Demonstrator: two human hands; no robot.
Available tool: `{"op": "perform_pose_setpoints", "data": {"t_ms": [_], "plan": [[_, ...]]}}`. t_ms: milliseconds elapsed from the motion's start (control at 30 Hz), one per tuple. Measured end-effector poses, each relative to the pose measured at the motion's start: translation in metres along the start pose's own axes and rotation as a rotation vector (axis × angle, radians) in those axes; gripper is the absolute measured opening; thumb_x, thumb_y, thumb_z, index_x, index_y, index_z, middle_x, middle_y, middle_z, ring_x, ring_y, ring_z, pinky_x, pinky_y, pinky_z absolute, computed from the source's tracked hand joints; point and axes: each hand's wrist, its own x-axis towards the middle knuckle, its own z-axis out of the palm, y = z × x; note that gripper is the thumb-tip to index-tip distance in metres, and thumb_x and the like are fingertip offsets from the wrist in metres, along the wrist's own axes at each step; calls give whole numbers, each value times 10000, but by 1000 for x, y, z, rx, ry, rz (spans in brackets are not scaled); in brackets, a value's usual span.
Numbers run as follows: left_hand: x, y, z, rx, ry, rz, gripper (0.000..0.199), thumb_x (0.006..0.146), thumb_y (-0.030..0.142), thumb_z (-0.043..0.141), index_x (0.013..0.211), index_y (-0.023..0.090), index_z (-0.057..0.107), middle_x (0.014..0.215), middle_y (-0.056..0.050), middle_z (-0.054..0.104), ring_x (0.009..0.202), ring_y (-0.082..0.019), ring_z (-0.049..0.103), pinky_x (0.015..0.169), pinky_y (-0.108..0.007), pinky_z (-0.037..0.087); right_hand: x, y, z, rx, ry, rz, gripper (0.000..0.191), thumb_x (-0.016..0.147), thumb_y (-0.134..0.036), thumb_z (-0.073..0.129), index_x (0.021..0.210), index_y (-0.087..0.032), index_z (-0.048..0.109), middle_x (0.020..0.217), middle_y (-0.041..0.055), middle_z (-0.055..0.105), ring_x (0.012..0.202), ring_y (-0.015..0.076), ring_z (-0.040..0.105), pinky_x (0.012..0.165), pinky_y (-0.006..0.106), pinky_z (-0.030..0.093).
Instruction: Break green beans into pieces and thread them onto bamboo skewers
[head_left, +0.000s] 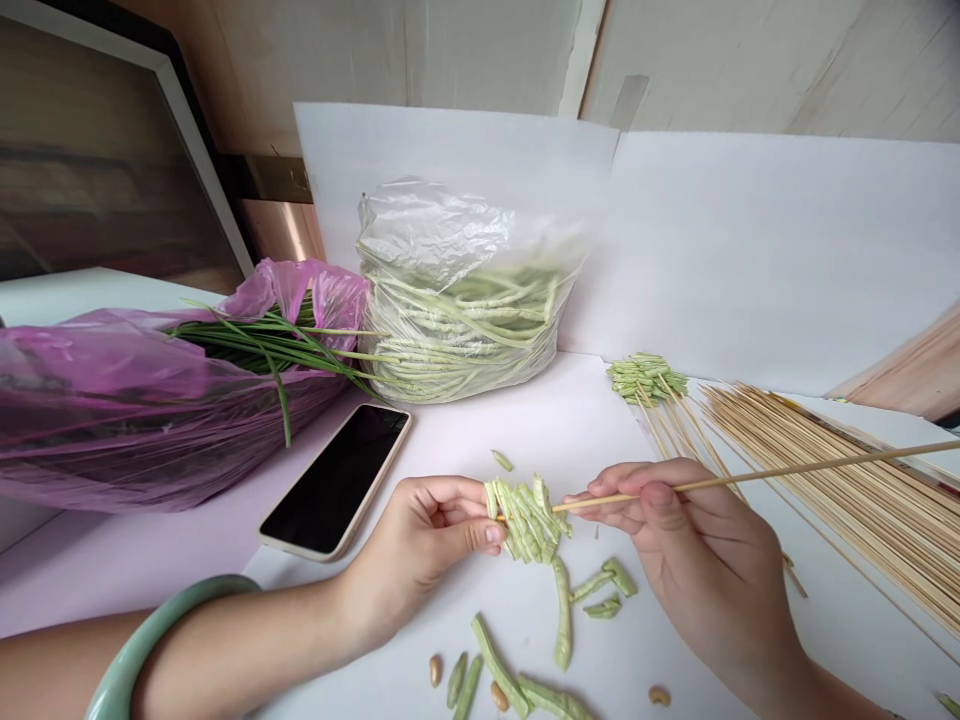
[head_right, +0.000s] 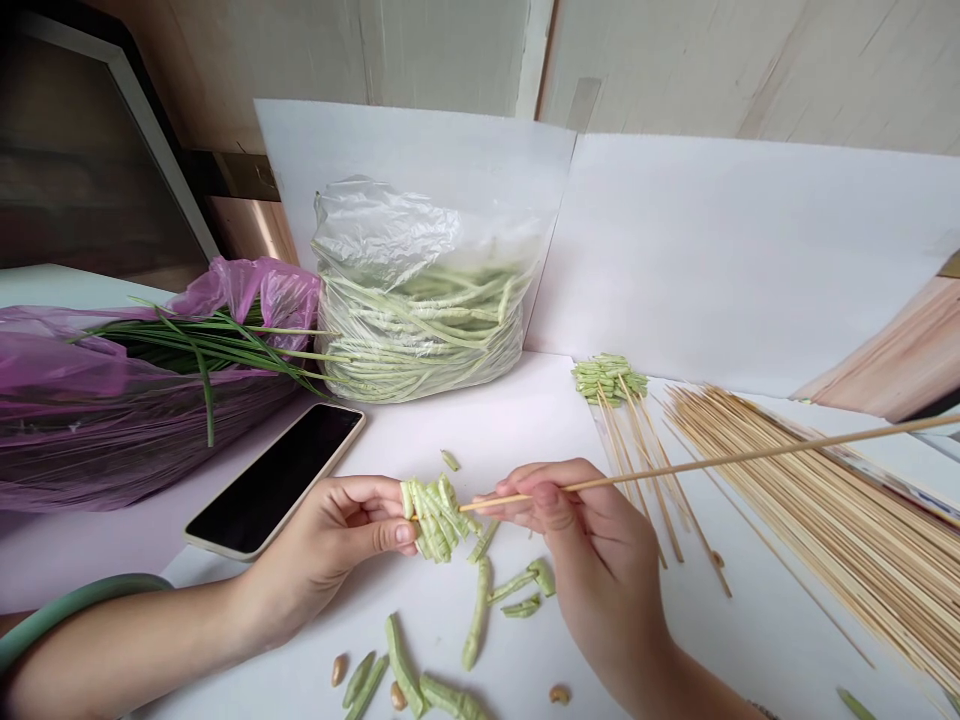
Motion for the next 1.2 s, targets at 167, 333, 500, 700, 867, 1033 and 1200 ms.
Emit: {"op": "perform_pose_setpoints", "data": {"t_ms": [167, 333, 500, 700, 867, 1033, 1200], "plan": [[0, 0, 0, 4, 5, -14, 208, 565, 248, 857, 674, 118, 737, 612, -32, 707, 571, -101, 596, 605, -196, 469, 2, 1, 3, 38, 14, 98, 104, 869, -269, 609, 810, -229, 684, 756, 24, 723, 685, 233, 745, 639, 388, 639], [1, 0, -1, 19, 26, -28, 258, 539, 286, 867, 658, 111, 719, 599, -31, 700, 562, -102, 593, 597, -200, 466, 1, 3, 5, 81, 31, 189, 115, 832, -310, 659, 775, -213, 682, 723, 23, 743, 668, 212, 747, 633, 313, 629], [1, 0, -2, 27, 18, -24, 249, 554, 285, 861, 642, 112, 705, 592, -27, 694, 562, -100, 589, 600, -198, 463, -3, 1, 7, 139, 90, 332, 170, 791, -373, 697, 735, -213, 683, 722, 22, 738, 687, 205, 745, 672, 305, 616], [-1, 1, 0, -9, -10, 11, 181, 614, 222, 831, 657, 117, 689, 606, -10, 681, 580, -90, 584, 610, -187, 460, -2, -3, 9, 172, 158, 490, 223, 715, -420, 749, 688, -210, 677, 698, 43, 729, 698, 220, 737, 693, 336, 609], [0, 0, 0, -8, -2, 33, 181, 678, 241, 789, 743, 110, 681, 680, -33, 688, 626, -102, 582, 643, -203, 453, -4, 3, 10, 189, 178, 536, 243, 711, -443, 746, 700, -211, 674, 713, 38, 726, 756, 217, 729, 770, 363, 592], [1, -1, -2, -19, 28, 39, 204, 703, 272, 765, 738, 106, 651, 664, -31, 661, 626, -106, 560, 648, -215, 439, 16, -2, -4, 85, 249, 557, 327, 681, -402, 775, 895, -173, 683, 776, 37, 712, 702, 203, 727, 718, 338, 605], [0, 0, -2, -33, 45, 50, 209, 720, 286, 748, 747, 112, 634, 661, -19, 640, 636, -105, 537, 655, -216, 430, 55, -24, -40, -252, 411, 139, 632, 592, -322, 838, 1146, -240, 544, 858, -32, 657, 530, 87, 668, 600, 213, 580]]}}
